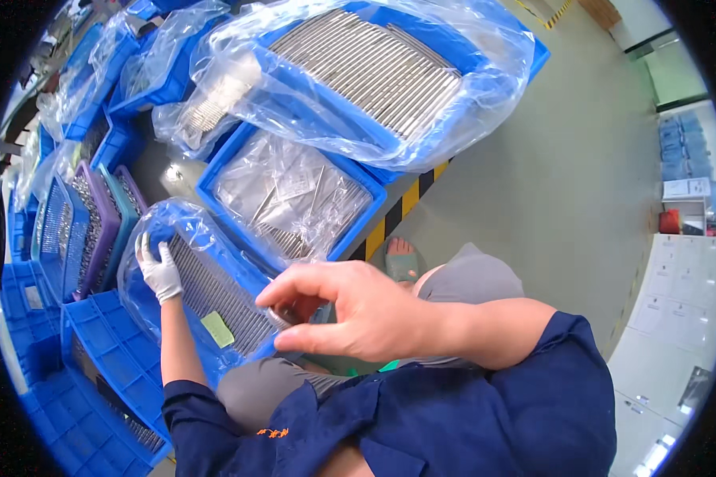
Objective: Inspecting and sorting metal rods or cylindrical components in a warehouse setting.
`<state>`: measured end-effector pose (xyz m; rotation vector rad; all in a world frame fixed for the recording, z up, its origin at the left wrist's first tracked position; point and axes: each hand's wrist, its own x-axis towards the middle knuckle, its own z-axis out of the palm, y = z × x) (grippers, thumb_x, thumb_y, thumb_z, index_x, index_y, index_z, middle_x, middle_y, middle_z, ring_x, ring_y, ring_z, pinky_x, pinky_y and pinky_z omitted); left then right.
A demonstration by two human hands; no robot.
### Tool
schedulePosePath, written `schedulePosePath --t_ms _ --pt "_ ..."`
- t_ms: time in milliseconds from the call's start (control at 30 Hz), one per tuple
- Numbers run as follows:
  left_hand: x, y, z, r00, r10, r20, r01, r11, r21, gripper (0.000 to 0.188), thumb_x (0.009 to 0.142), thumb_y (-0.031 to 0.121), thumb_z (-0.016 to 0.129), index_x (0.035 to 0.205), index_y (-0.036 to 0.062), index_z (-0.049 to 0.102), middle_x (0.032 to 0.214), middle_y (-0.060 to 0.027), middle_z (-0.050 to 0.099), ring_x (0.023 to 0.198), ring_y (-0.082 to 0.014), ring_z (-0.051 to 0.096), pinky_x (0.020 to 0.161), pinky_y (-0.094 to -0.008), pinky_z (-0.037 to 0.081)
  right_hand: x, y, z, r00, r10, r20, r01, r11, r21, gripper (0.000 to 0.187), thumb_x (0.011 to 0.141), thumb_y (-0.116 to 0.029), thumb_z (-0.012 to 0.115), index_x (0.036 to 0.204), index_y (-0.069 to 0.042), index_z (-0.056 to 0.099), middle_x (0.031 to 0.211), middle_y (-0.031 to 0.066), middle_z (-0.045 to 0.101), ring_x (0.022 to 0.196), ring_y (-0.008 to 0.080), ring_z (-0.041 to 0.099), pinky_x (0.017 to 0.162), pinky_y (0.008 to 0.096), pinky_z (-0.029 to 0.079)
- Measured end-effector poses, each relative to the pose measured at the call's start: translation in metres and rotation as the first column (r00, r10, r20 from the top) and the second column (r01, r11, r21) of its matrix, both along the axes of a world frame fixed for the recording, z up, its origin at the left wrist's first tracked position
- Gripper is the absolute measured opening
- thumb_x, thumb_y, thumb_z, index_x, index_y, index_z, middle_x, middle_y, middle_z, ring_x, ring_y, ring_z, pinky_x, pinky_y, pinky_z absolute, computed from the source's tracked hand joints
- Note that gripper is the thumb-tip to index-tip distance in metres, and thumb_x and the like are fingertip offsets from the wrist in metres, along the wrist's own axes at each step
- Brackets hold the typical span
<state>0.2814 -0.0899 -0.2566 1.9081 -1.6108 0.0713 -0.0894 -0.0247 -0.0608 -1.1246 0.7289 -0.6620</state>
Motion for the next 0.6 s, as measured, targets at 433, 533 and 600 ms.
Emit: schedulePosePath --t_ms 433,533,600 --pt "-0.276 -0.109 0.115 0.769 -0.639 0.010 0.638 0.768 0.056 0.037 0.071 0.017 0.059 0.106 0.0066 0.052 0.109 -0.0134 0.050 0.102 -0.0290 0.048 0.087 -0.0339 0.039 -0.071 0.004 0.013 0.981 -0.014 0.193 0.055 0.977 -0.207 0.030 0.074 -0.014 0.064 0.099 -0.002 0.054 0.085 0.0070 0.056 0.075 0.0139 0.054 0.070 0.0260 0.044" --pt "-0.309 -0.148 0.108 0.730 -0.678 0.087 0.658 0.732 0.178 0.041 0.072 0.024 0.057 0.109 0.0084 0.051 0.112 -0.0132 0.050 0.102 -0.0286 0.049 0.086 -0.0346 0.039 -0.091 -0.003 0.002 0.991 -0.108 0.083 0.124 0.968 -0.218 0.029 0.072 -0.016 0.064 0.095 -0.001 0.055 0.081 0.0086 0.057 0.072 0.0162 0.056 0.068 0.0267 0.045" --pt "-0.316 -0.186 0.102 0.798 -0.594 0.102 0.527 0.769 0.362 0.046 0.072 0.027 0.055 0.114 0.0090 0.048 0.116 -0.0147 0.047 0.103 -0.0301 0.048 0.088 -0.0346 0.038 -0.105 -0.007 0.004 0.983 -0.138 0.118 0.162 0.959 -0.234 0.030 0.072 -0.017 0.065 0.096 -0.001 0.055 0.081 0.0077 0.057 0.071 0.0154 0.056 0.067 0.0263 0.045"
